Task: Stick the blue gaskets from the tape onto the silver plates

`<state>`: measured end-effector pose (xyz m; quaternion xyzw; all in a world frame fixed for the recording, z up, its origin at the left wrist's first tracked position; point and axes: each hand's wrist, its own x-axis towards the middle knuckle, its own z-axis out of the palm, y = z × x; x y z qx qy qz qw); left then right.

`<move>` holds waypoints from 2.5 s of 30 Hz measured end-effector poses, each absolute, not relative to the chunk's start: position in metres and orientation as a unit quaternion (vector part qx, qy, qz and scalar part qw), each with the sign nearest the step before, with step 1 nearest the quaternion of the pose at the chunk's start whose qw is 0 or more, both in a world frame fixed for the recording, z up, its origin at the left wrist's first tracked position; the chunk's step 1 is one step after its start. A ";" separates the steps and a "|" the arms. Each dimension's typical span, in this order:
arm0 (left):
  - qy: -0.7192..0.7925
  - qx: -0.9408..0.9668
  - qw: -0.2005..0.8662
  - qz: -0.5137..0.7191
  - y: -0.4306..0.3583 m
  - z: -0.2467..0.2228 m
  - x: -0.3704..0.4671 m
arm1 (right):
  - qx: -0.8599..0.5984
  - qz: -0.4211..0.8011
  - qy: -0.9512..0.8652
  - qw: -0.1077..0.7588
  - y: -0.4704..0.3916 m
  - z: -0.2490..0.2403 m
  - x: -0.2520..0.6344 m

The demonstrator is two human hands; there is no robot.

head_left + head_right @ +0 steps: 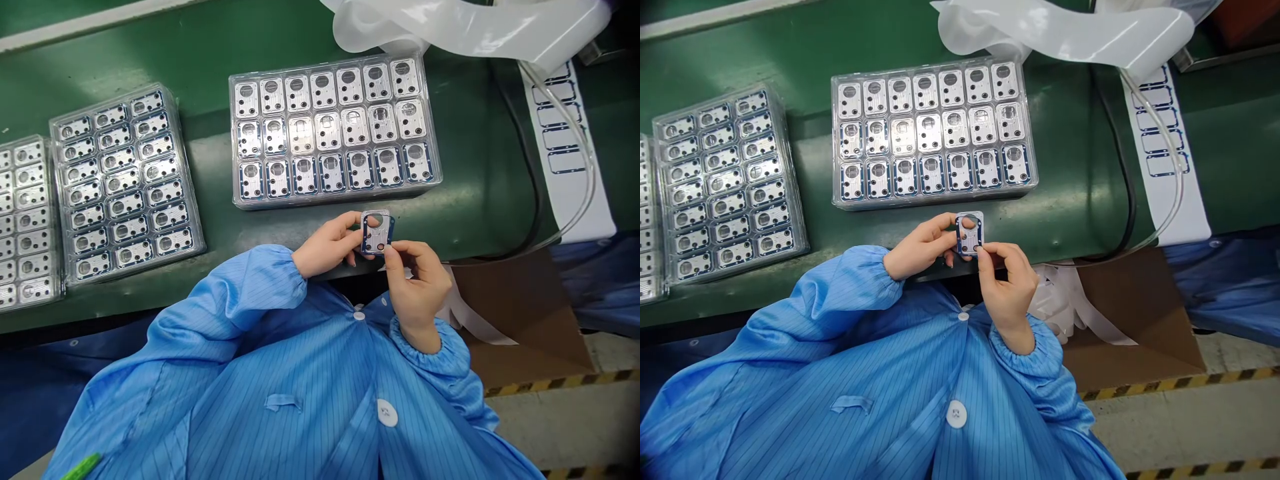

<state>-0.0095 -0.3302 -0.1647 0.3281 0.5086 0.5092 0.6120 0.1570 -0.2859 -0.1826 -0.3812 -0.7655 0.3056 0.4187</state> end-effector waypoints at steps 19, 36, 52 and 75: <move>0.510 0.321 0.613 0.512 -0.330 -0.164 -0.008 | -0.355 0.247 -0.786 0.442 -0.286 -0.179 0.153; 0.506 0.313 0.614 0.518 -0.330 -0.166 -0.008 | -0.387 0.301 -0.761 0.425 -0.287 -0.184 0.155; 0.503 0.321 0.613 0.517 -0.330 -0.163 -0.009 | -0.420 0.363 -0.727 0.405 -0.286 -0.189 0.157; 0.508 0.325 0.607 0.517 -0.330 -0.166 -0.009 | -0.370 0.267 -0.774 0.440 -0.287 -0.186 0.154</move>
